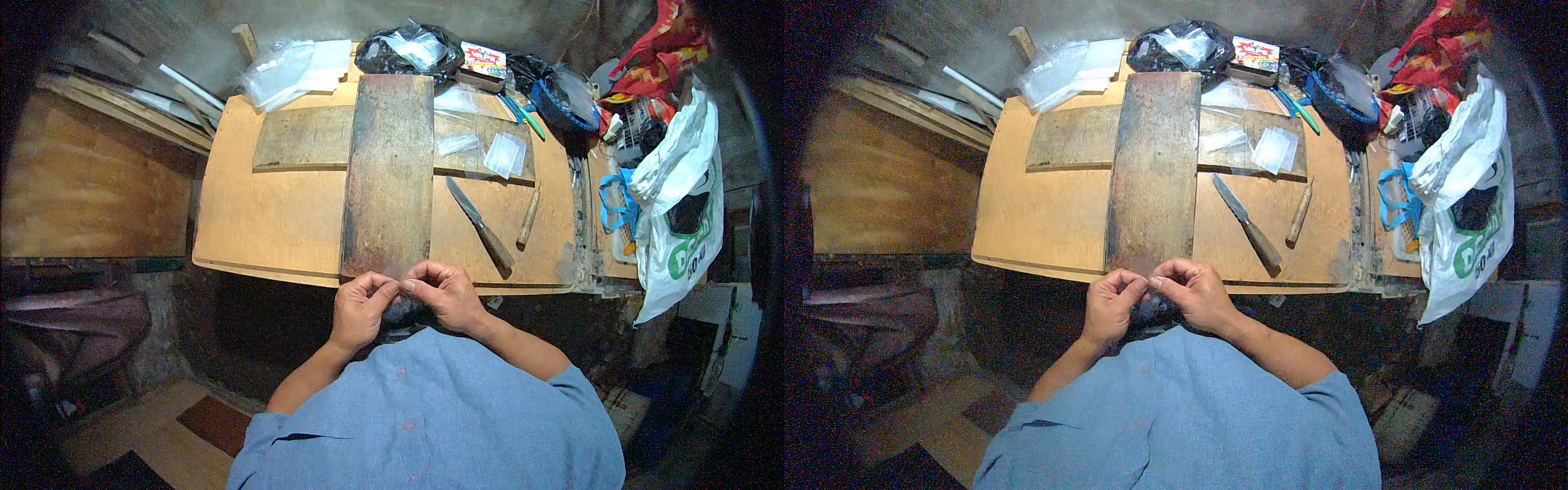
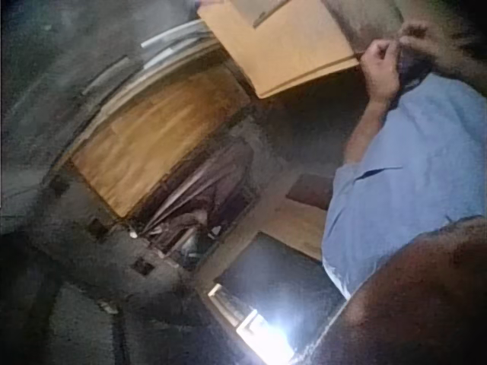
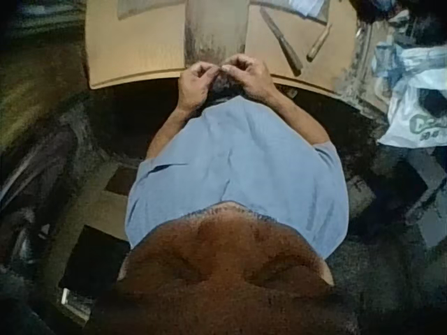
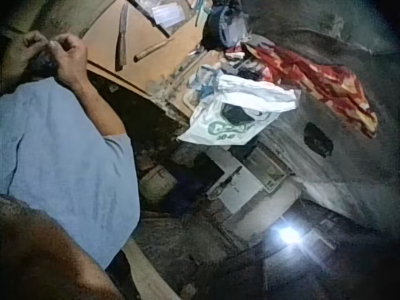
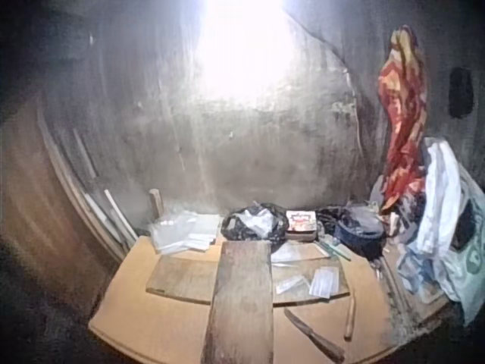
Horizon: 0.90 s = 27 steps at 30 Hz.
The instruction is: The person removes a small metal part from a plastic bag, scrapes it with a knife on a wooden block, and then returns the part to the bag.
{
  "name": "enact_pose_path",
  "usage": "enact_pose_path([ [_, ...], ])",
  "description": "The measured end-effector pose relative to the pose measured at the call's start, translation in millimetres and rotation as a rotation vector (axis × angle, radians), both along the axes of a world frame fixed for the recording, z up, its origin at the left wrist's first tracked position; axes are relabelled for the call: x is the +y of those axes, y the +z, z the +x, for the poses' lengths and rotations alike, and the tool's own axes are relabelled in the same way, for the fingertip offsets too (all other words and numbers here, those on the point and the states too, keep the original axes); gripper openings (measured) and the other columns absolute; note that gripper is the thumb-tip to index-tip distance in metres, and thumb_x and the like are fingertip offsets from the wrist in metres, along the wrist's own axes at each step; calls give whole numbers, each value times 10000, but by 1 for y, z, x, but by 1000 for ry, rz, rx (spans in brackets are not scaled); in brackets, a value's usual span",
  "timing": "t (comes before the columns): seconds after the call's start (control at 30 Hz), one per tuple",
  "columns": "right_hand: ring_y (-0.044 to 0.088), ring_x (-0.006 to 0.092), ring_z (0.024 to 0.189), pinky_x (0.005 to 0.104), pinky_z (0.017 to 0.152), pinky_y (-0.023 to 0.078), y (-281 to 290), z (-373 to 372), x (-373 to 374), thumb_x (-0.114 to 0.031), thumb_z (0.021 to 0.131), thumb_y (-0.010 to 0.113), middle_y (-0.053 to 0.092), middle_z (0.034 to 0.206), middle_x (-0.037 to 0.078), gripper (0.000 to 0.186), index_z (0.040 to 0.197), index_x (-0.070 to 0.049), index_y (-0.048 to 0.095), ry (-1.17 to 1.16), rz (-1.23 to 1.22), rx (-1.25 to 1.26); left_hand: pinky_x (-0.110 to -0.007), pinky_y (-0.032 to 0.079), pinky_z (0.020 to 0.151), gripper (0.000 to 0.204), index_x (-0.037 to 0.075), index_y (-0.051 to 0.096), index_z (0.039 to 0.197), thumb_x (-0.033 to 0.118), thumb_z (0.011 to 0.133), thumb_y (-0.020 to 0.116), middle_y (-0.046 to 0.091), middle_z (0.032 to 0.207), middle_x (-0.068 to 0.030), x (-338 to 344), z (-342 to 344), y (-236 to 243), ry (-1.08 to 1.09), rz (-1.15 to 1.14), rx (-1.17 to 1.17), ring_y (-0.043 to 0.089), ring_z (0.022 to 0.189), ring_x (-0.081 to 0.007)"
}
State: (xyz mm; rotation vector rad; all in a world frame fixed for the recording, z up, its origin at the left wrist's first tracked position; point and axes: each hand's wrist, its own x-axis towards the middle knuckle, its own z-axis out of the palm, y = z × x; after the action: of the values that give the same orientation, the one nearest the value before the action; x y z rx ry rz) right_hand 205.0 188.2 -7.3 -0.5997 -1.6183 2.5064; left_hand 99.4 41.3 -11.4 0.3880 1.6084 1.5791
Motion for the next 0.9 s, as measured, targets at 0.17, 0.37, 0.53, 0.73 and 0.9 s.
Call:
enact_pose_path([
  [0.17,589,76,729,237,687,485,-2,0,0,-126,934,632,657,816,18,127,932,0,649,-16,93,-123,-215,433,598,232,40,601,805,193,980,593,575,710,31,6,3,-1,-10,-44,44,508,647,-47],
  [0.37,560,59,707,226,641,462,-1,-3,-4,-161,957,613,644,814,10,143,926,-23,637,-84,46,-31,-233,433,568,260,31,613,852,244,994,565,576,712,21,11,3,-8,67,37,102,522,617,-51],
  [0.53,569,67,728,230,660,470,-9,-3,-3,-144,955,612,640,834,13,124,953,-21,629,35,97,-75,-239,436,549,264,35,599,844,244,1000,555,572,696,8,8,5,-12,6,-15,151,525,607,-56],
  [0.73,567,71,727,236,662,473,-1,-12,-4,-170,975,587,619,806,-2,163,918,-20,621,-78,53,-21,-230,451,550,253,43,600,849,236,1004,547,585,695,3,12,5,-13,88,110,44,553,612,-59],
  [0.9,549,72,692,224,649,465,-13,-11,-8,-183,955,624,607,796,-8,168,905,-23,615,-45,-12,-45,-220,468,565,224,40,610,878,220,999,557,605,722,3,11,3,-12,91,129,-62,568,622,-61],
])
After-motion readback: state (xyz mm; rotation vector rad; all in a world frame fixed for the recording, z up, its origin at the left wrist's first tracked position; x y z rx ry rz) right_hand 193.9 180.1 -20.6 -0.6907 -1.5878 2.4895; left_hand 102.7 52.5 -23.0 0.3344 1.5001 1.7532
